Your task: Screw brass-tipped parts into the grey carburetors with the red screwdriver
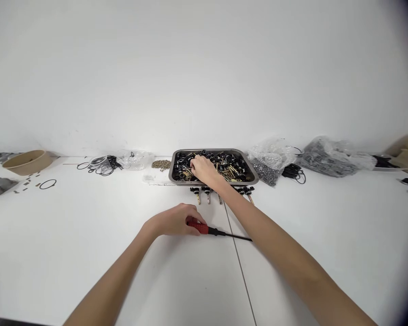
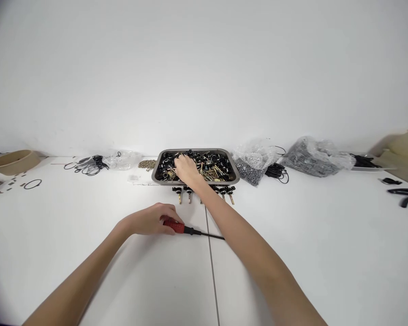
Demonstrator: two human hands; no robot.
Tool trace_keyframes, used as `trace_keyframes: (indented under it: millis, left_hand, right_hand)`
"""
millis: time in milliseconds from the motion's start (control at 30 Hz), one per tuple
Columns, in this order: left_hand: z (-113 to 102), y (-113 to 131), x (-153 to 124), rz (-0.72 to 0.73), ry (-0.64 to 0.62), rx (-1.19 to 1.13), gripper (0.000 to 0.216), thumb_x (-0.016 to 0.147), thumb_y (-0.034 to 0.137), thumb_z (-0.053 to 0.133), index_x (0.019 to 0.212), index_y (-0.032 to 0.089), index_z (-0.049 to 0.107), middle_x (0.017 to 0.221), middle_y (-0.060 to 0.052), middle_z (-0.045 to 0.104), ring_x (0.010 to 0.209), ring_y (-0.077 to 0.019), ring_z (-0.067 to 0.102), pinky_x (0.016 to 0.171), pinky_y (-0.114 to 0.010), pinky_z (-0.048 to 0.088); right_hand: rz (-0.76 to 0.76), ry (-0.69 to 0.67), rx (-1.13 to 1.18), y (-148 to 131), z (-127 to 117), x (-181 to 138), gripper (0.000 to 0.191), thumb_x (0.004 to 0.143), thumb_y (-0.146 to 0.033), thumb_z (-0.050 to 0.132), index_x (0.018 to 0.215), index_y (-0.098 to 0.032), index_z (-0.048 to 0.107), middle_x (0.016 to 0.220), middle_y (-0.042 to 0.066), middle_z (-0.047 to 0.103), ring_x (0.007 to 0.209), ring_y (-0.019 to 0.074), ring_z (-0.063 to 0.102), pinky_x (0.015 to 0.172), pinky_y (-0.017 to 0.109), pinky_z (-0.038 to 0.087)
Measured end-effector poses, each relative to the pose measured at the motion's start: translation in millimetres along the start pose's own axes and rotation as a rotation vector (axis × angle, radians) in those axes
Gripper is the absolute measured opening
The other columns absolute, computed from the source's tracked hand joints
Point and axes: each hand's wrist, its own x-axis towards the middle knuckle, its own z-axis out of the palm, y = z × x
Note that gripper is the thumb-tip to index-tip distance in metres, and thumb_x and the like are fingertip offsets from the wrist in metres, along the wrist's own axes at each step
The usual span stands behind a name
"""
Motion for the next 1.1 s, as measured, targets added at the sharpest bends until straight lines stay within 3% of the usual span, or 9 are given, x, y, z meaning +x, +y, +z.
trace_keyframes:
  millis: [133, 233, 367, 467, 600, 1100]
  left_hand:
    - [0.7, -1.3, 0.5, -0.006, -0.007, -0.008, 0.027, 0.078, 0.032, 0.064, 0.104, 0.030, 0.072, 0.102, -0.004, 0.059, 0.083, -0.0157, 0.055, 0.071, -0.027, 0.045]
    - [0.7, -1.7, 0.1, 0.001, -0.008, -0.009, 0.027, 0.079, 0.032, 0.063, 0.105, 0.030, 0.072, 0.103, -0.004, 0.060, 0.082, -0.0152, 0.056, 0.070, -0.027, 0.046]
    - [0.7, -1.8, -0.3, 0.004, 0.000, -0.014, 0.027, 0.078, 0.033, 0.064, 0.104, 0.031, 0.072, 0.102, -0.004, 0.060, 0.082, -0.0150, 0.056, 0.070, -0.027, 0.046]
    - [0.8, -2.1, 0.0, 0.004, 0.001, -0.018, 0.027, 0.078, 0.034, 0.064, 0.104, 0.031, 0.072, 0.102, -0.003, 0.060, 0.082, -0.0147, 0.056, 0.069, -0.027, 0.046]
    - [0.5, -2.4, 0.9, 0.002, 0.001, -0.016, 0.028, 0.078, 0.034, 0.064, 0.105, 0.032, 0.072, 0.103, -0.003, 0.060, 0.084, -0.0149, 0.056, 0.070, -0.027, 0.046]
    - [-0.6, -0.7, 0.7, -0.009, -0.010, -0.008, 0.028, 0.078, 0.034, 0.064, 0.105, 0.032, 0.072, 0.101, -0.003, 0.059, 0.083, -0.0152, 0.055, 0.071, -0.028, 0.045]
  right_hand:
    - [-0.004, -0.006, 0.112, 4.5, -2.2, 0.2, 0.020, 0.080, -0.001, 0.054, 0.080, -0.012, 0.071, 0.089, 0.013, 0.070, 0.087, 0.0220, 0.065, 0.079, 0.031, 0.049]
    - [-0.017, 0.024, 0.220, 11.1, -17.5, 2.8, 0.017, 0.084, -0.008, 0.056, 0.085, -0.014, 0.072, 0.087, 0.007, 0.071, 0.079, 0.0150, 0.065, 0.073, 0.024, 0.051]
    - [0.008, 0.194, 0.482, 17.7, -48.0, 2.8, 0.014, 0.082, -0.018, 0.061, 0.090, -0.013, 0.073, 0.090, 0.009, 0.072, 0.082, 0.0163, 0.065, 0.076, 0.028, 0.052]
    - [0.007, 0.242, 0.592, 21.7, -67.0, -0.3, 0.012, 0.076, -0.018, 0.066, 0.084, -0.013, 0.074, 0.083, 0.008, 0.072, 0.077, 0.0178, 0.064, 0.072, 0.031, 0.051]
    - [0.013, 0.197, 0.585, 27.9, -75.6, -3.5, 0.013, 0.073, -0.018, 0.066, 0.082, -0.013, 0.074, 0.077, 0.008, 0.070, 0.073, 0.0176, 0.064, 0.070, 0.032, 0.051]
    - [0.047, 0.013, 0.524, 37.2, -65.3, -4.2, 0.017, 0.071, -0.011, 0.061, 0.081, -0.013, 0.074, 0.074, 0.008, 0.072, 0.068, 0.0170, 0.066, 0.064, 0.029, 0.052]
